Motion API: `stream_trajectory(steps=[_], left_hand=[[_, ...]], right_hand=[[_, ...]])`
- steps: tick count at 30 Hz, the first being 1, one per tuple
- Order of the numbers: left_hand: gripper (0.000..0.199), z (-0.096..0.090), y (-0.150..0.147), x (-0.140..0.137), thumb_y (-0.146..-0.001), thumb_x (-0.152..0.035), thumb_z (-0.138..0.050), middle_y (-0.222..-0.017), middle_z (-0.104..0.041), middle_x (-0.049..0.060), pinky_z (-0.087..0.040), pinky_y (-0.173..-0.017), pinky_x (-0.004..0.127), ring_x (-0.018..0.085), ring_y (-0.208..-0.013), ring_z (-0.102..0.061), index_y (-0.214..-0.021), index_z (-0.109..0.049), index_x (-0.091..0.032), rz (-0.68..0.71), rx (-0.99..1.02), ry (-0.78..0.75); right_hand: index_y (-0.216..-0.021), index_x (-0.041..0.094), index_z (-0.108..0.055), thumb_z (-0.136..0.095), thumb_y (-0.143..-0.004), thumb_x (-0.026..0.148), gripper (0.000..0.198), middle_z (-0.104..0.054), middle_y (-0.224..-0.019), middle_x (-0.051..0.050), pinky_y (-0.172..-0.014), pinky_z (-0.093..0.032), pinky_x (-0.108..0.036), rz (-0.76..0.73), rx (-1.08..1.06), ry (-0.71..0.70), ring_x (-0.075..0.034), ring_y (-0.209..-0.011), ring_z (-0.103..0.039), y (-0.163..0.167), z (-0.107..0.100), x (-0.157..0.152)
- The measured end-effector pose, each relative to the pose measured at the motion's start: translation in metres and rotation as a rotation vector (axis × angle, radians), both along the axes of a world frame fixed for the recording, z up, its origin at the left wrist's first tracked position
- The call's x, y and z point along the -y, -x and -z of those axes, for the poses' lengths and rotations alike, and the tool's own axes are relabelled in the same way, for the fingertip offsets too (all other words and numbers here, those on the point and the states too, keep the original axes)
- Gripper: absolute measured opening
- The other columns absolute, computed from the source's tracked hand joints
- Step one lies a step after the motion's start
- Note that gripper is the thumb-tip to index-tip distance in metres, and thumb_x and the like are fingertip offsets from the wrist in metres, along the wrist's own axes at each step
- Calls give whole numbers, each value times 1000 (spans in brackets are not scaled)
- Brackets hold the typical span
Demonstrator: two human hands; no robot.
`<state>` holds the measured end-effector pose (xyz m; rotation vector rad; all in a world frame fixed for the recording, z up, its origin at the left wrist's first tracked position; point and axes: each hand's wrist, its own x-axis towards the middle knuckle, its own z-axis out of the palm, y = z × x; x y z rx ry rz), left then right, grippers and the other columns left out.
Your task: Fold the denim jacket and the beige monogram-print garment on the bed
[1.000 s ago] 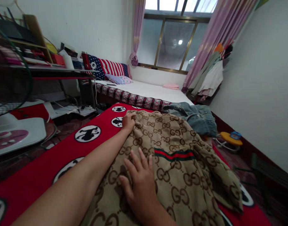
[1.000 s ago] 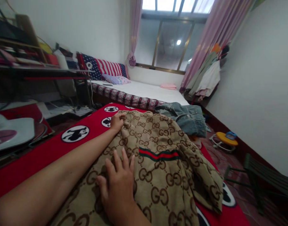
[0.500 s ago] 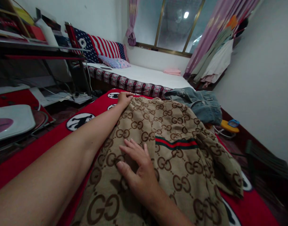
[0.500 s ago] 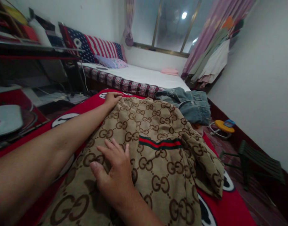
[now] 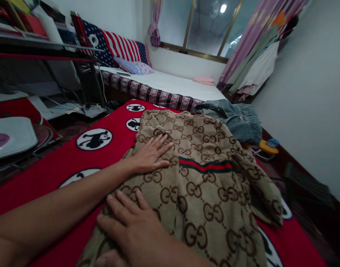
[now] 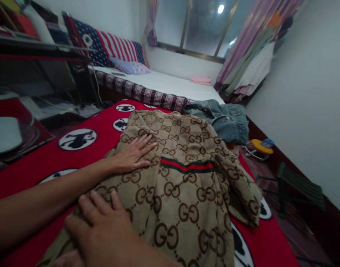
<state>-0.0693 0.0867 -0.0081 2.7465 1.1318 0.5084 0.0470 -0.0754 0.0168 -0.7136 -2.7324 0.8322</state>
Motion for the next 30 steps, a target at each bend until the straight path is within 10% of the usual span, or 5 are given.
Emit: stream_trajectory(steps=[11,17,24,30], left_hand=[[62,-3,-19,9,-85,-54,-55,-155,-28,18,-26,-105,67,45,-141,-25,-140,-50,-25,-305,-186,169],[63,25,-27,42,-92,-57,-40,-158,-24,12,-14,-114,61,37,-145,-20,-146,-41,-26,-411,-18,-117],[59,31,-23,39,-92,-54,-44,-156,-29,13,-17,-115,58,35,-144,-25,-144,-46,-25,-415,-69,-163],[57,29,-27,42,-92,-52,-45,-154,-32,14,-18,-115,58,36,-143,-28,-142,-49,-24,-418,-32,-180]], right_hand=[[-133,28,-52,-51,-94,48,44,-56,-140,-1,-119,-19,-39,25,-167,-163,-16,-139,-38,-4,8,2],[-98,21,-72,-50,-94,44,32,-76,-94,0,-94,-45,-19,16,-378,-152,-11,-94,-69,1,30,-1],[-93,19,-74,-55,-91,34,24,-76,-86,-3,-76,-52,-23,628,-641,-87,-14,-78,-70,-41,1,-18],[-113,19,-65,-57,-82,32,35,-67,-119,-12,-103,-41,-44,1151,-339,-548,-26,-116,-58,-184,-18,-37]])
